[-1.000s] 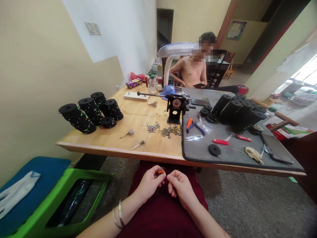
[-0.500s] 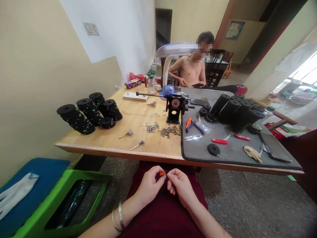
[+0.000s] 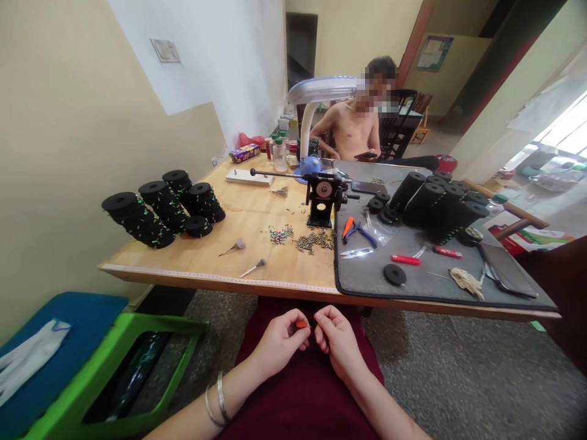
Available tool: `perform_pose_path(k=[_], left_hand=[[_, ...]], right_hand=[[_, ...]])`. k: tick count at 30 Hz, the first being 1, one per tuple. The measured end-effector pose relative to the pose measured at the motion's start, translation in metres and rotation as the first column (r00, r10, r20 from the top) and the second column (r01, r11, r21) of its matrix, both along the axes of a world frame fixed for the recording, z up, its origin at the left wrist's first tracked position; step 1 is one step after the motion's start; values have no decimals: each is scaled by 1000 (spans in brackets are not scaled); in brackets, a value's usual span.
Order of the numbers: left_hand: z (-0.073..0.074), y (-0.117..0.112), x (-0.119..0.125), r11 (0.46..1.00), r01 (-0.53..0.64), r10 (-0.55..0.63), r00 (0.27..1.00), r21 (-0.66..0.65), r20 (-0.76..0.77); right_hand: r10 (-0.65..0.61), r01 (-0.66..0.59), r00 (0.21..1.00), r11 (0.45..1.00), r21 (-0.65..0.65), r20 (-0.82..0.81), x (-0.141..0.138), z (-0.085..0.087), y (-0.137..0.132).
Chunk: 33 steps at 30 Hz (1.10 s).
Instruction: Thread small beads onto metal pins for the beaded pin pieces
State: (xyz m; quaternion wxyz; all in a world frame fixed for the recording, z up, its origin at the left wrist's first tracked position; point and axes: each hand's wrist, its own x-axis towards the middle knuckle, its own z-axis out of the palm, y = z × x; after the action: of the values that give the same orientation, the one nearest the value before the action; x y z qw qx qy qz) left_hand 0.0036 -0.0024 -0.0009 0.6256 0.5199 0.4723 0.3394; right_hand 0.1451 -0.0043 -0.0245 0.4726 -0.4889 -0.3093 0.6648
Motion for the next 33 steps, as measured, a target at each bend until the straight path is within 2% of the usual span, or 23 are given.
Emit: perform_pose_path(k=[5,11,14,22,27,33], left_hand=[[1,1,-2,1000,2,-2,1000,9,-7],[-1,3,-2,978,-56,94,978,200,-187],[-1,3,-1,972,-76,129,963,220,-235],[1,4,-7,977,-86,121,977,197,-174],[4,7,-8,974,-146,163,982,171,-91],[-1,10,-10,944,-241,270,957,224,-106]], right_hand=[[-18,18,1000,999,28,-1,0,1,0],[12,-15,998,998,59,55,-2,4,-2],[64,-68,996,995,72,55,-3,4,-2],[211,-212,977,977,16,19,-2,13,-2],[248,-267,947,961,73,207,-3,16,-4],[216,-255,928,962,96,304,-2,17,-7]])
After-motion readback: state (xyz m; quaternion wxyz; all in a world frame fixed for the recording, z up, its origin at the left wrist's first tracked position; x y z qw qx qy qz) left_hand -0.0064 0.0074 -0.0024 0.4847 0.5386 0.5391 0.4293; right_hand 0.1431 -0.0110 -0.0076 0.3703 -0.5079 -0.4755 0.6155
